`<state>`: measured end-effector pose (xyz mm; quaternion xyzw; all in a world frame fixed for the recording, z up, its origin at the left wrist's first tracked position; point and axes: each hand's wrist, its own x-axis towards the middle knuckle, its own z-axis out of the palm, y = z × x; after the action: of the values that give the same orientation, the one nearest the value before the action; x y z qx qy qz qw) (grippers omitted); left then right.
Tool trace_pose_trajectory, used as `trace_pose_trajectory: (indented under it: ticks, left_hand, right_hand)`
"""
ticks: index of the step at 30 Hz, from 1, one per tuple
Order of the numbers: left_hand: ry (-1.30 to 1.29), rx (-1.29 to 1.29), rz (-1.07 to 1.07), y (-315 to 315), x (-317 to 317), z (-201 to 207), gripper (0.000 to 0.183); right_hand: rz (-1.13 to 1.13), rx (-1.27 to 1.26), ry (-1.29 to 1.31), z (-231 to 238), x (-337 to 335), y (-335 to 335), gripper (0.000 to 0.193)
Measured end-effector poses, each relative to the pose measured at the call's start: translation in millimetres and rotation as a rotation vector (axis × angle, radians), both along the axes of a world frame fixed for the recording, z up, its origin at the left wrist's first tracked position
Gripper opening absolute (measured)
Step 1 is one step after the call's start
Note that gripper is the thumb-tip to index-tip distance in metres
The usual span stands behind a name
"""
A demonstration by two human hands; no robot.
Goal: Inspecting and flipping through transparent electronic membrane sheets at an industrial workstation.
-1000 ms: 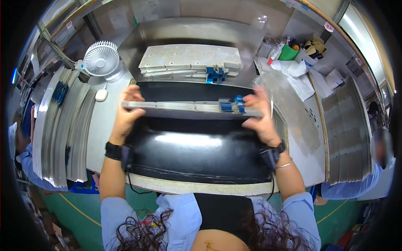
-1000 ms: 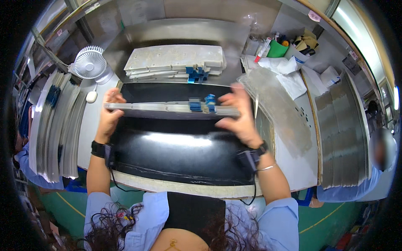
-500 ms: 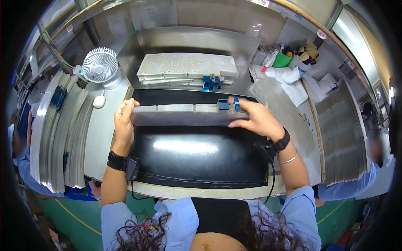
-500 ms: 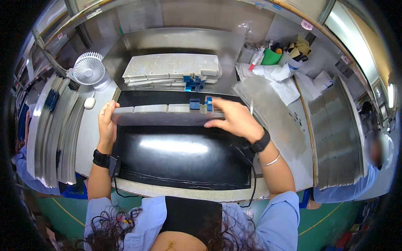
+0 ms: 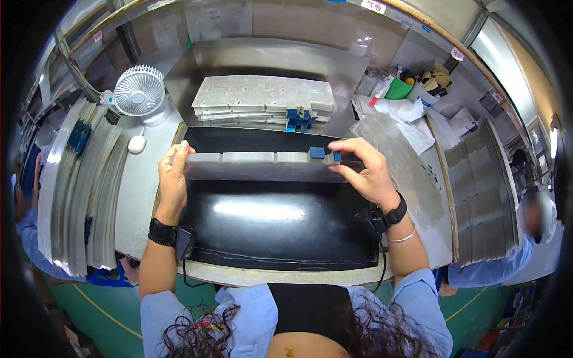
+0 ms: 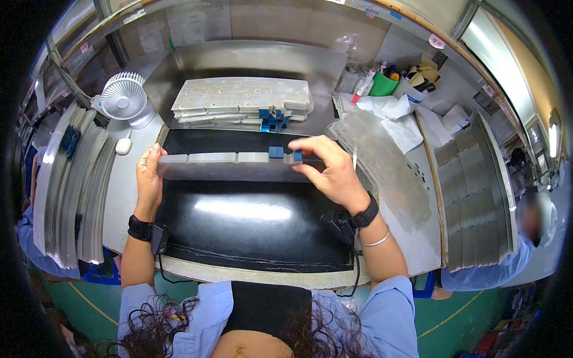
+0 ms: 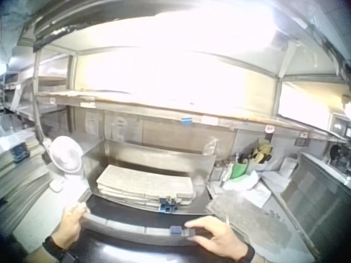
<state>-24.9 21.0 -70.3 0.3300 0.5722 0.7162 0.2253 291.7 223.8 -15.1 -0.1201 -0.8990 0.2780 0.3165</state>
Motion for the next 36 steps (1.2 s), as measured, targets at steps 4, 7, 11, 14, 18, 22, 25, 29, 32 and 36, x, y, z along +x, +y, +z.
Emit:
trace_pose_trajectory:
  ticks: [4,7,11,14,18,22,25,29,32,36]
  left_hand:
    - [0.089,0.037,0.009,-2.8,-14.2,-4.4,0.025]
    - [0.106,-0.003,-0.216,2.7,-4.6,-0.4,0.05]
    - [0.022,-0.116,-0.312,-1.4,-2.1,9.3,0.043]
    - [0.167,-0.19,-0.439,-16.7,-19.2,-5.9,0.025]
    - [0.483,-0.268,-0.666,-41.2,-29.9,2.2,0.017]
    - [0.881,-0.651,-0.307,-91.4,-4.8,16.0,0.044]
    - [1.059,-0.723,-0.088,-104.2,5.5,45.5,0.057]
    - [1.134,-0.581,-0.725,-32.7,80.7,39.5,0.072]
    - [1.344,-0.654,-0.8,-0.5,120.7,19.6,0.094]
    - [1.226,-0.475,-0.862,13.6,117.1,7.6,0.105]
  right_hand:
    - [-0.133,-0.55,0.358,-34.6,16.2,20.1,0.071]
    - [-0.118,-0.894,0.239,-77.8,9.5,3.7,0.039]
    - [0.017,-0.962,0.136,-62.2,9.5,7.9,0.031]
    - [0.03,-0.7,-0.263,-70.8,34.4,18.0,0.035]
    - [0.267,-0.257,-0.24,-77.1,37.4,12.2,0.034]
    - [0.237,-0.267,-0.294,-67.1,30.4,-24.2,0.032]
    - [0.255,-0.32,-0.343,-60.0,27.6,-19.3,0.038]
    - [0.291,-0.658,-0.301,-71.1,40.0,-6.1,0.039]
    - [0.241,-0.768,-0.324,-63.6,46.9,-6.0,0.034]
    - [0.159,-0.891,-0.31,-61.5,46.6,-17.8,0.033]
